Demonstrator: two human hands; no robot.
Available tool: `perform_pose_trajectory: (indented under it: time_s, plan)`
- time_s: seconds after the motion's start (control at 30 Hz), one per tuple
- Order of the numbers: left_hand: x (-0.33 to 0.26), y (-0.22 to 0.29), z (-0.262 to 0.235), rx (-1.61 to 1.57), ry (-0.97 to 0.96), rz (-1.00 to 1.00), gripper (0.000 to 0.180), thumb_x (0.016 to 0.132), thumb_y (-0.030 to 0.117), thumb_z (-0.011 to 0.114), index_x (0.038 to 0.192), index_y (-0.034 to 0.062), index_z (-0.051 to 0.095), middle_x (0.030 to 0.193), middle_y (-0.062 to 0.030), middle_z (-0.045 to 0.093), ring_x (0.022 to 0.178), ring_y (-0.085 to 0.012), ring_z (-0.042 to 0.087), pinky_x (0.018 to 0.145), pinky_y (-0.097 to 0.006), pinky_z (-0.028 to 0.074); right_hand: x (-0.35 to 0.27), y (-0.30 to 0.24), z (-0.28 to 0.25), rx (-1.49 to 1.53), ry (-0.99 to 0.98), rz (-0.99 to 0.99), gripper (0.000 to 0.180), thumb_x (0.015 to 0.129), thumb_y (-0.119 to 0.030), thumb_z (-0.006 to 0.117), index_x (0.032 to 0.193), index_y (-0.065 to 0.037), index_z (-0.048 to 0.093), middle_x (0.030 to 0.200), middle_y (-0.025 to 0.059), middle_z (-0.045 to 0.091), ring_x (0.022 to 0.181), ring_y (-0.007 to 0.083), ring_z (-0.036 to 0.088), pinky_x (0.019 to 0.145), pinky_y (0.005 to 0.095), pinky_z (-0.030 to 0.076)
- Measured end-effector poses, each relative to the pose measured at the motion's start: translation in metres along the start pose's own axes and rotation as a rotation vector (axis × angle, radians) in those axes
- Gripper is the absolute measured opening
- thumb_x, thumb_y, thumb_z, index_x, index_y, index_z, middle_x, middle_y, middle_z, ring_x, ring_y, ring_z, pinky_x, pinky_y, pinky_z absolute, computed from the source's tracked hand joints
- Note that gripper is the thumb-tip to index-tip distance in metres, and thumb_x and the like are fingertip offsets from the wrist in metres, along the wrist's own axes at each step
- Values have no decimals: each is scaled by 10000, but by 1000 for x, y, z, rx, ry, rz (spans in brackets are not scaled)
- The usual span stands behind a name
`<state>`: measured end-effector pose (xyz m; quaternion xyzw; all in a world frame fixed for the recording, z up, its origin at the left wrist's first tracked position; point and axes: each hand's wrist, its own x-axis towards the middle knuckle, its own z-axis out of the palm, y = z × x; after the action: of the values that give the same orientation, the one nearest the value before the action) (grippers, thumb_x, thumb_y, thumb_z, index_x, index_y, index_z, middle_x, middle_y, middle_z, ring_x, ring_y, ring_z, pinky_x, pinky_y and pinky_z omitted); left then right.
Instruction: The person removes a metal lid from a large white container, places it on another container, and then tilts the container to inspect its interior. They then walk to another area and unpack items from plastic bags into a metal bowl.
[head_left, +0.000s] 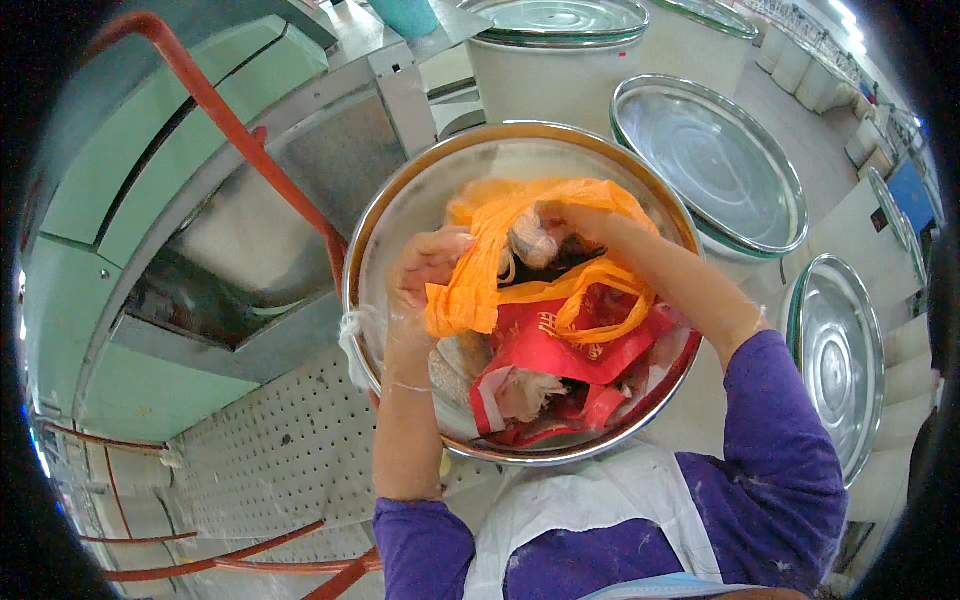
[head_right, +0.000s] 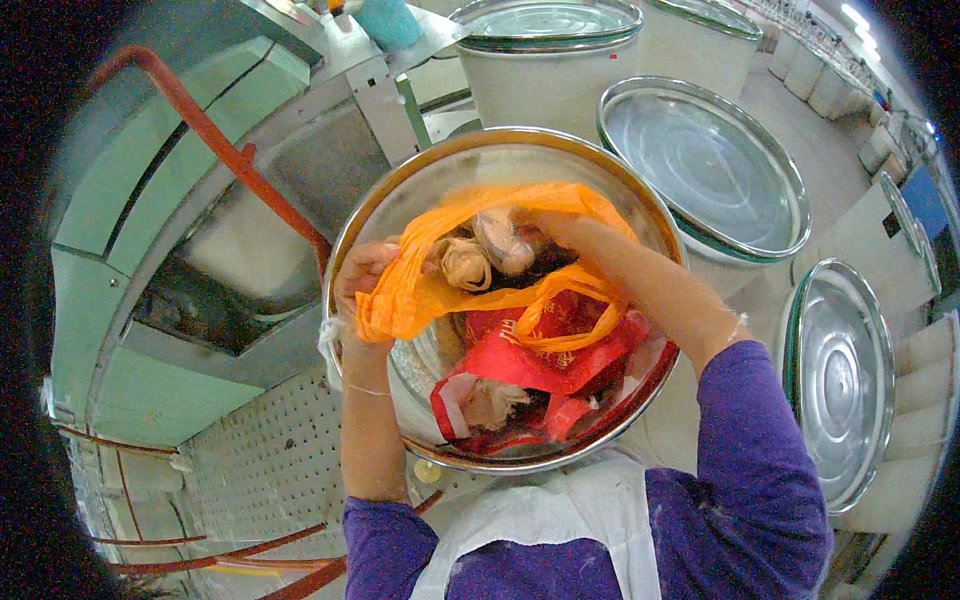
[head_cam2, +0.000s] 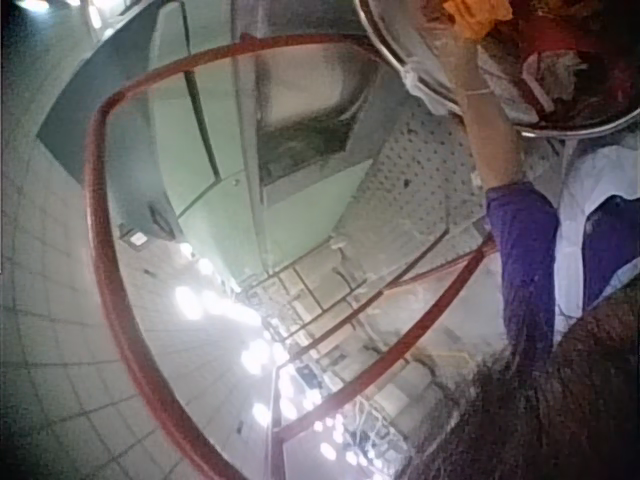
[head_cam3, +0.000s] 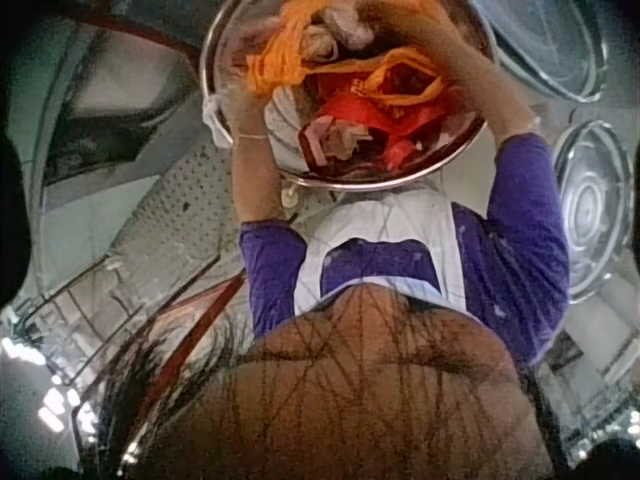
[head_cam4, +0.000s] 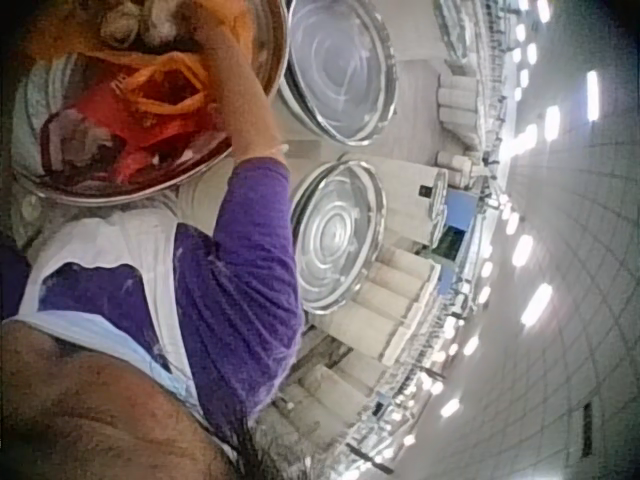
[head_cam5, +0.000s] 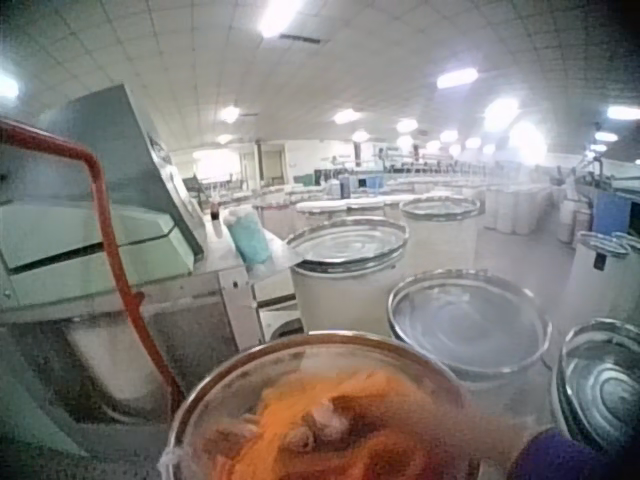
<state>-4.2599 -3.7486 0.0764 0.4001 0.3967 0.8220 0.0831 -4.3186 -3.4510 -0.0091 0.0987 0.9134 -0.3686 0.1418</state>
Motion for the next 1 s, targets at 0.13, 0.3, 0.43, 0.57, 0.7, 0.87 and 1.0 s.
perform_pose_trajectory:
  time_s: [0.13,0.3,0.43,0.57,0.7,0.87,1.0]
  plan:
    - [-1,-1,-2,-4,29,10,475,758,119,806,1158,0,580,1203,-104,609,1122,-206,593,994,-349,459,0,-10,17,12,9,36,727,705,-547,734,1208,-40,602,1135,163,653,1040,299,619,886,378,483]
    - [-1,0,-2,6,62,-3,459,748,91,808,1144,12,591,1186,-92,616,1099,-200,598,980,-341,466,0,-19,24,-179,25,-237,783,687,-561,760,1248,-45,583,1238,165,609,1113,282,583,957,348,449]
    - [-2,1,1,54,85,-23,434,753,85,803,1130,17,600,1183,-85,618,1093,-190,597,970,-336,472,3,-8,10,-176,65,-164,765,701,-538,762,1262,-53,578,1248,164,603,1129,274,576,966,350,444]
    - [-3,2,4,38,55,-5,422,782,105,781,1150,18,593,1204,-84,611,1104,-183,592,975,-330,466,5,8,3,-157,107,-99,757,705,-533,759,1264,-55,577,1249,163,603,1131,273,575,967,350,443]
    - [-2,0,2,17,72,18,422,789,116,776,1155,20,588,1216,-86,605,1106,-182,590,983,-326,458,3,9,6,-154,146,-84,750,710,-528,756,1266,-56,576,1250,163,603,1133,273,574,968,351,442]
    - [-3,-2,-8,47,122,-23,426,785,120,779,1152,19,589,1207,-81,613,1116,-182,587,994,-329,452,-3,-8,4,-128,85,-173,741,716,-522,752,1268,-58,575,1251,162,602,1135,272,573,969,351,441]
    - [-5,-5,-11,68,124,-34,429,783,119,779,1154,19,591,1202,-80,619,1110,-178,593,987,-323,459,-8,-14,2,-123,1,-213,734,721,-517,748,1270,-60,575,1252,161,602,1137,271,572,971,351,441]
